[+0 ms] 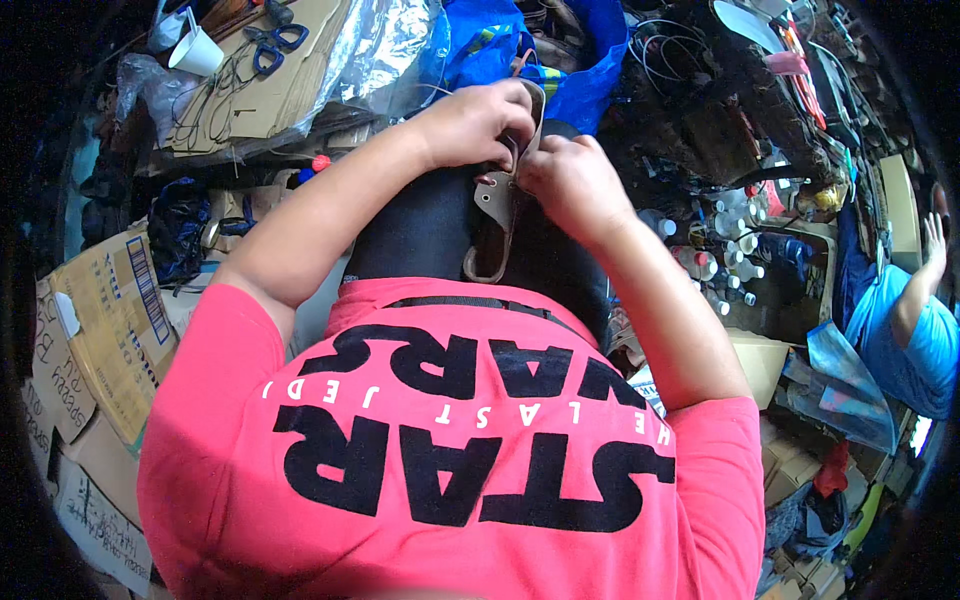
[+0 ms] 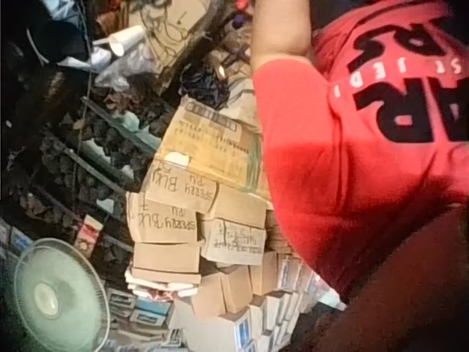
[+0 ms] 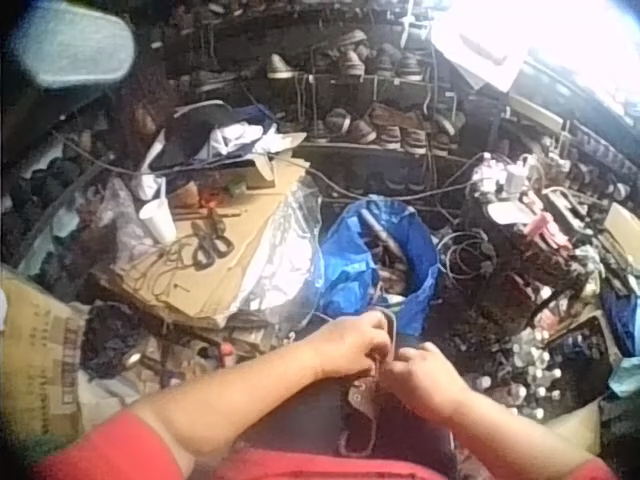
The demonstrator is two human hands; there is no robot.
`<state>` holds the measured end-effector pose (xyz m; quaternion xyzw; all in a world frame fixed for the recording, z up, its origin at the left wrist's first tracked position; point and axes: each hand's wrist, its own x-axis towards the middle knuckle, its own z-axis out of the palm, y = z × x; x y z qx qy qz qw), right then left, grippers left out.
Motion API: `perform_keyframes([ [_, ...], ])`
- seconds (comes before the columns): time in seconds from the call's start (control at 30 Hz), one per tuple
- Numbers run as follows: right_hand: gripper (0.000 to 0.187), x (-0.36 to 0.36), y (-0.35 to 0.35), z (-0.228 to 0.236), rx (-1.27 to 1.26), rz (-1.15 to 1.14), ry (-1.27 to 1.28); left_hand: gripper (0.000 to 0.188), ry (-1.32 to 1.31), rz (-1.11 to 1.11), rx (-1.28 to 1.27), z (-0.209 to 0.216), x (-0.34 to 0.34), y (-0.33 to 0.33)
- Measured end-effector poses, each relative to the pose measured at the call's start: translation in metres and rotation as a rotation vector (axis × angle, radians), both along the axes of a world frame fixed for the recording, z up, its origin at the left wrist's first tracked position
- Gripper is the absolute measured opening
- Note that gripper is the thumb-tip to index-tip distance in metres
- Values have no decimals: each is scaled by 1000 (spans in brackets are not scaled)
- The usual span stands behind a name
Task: Sewing leather pieces together using a needle and thread to assemble a shoe component.
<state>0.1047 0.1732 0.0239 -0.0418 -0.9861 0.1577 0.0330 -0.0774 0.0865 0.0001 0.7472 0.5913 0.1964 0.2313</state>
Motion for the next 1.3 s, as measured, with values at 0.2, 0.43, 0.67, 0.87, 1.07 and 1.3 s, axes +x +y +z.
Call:
perform_keyframes([
  [0.2,26,28,25,-16,-452,-239,-63,49,-107,230,-169,17,5,-50],
  [0.43,23,46,48,-47,-283,-521,251,29,102,466,-367,35,-64,-107],
  [0.67,36,48,54,-71,-2452,-626,725,44,-1940,516,-22,-10,-44,-94],
  [0.87,46,54,39,-51,-2327,-598,473,48,-2284,494,-38,-15,-32,-86],
  [1.07,46,79,45,-57,-2131,-760,474,47,-2027,1056,-4,-2,-30,-83],
  [1.3,43,94,55,-60,-2091,-874,406,46,-1692,1037,-43,-20,-46,-105],
])
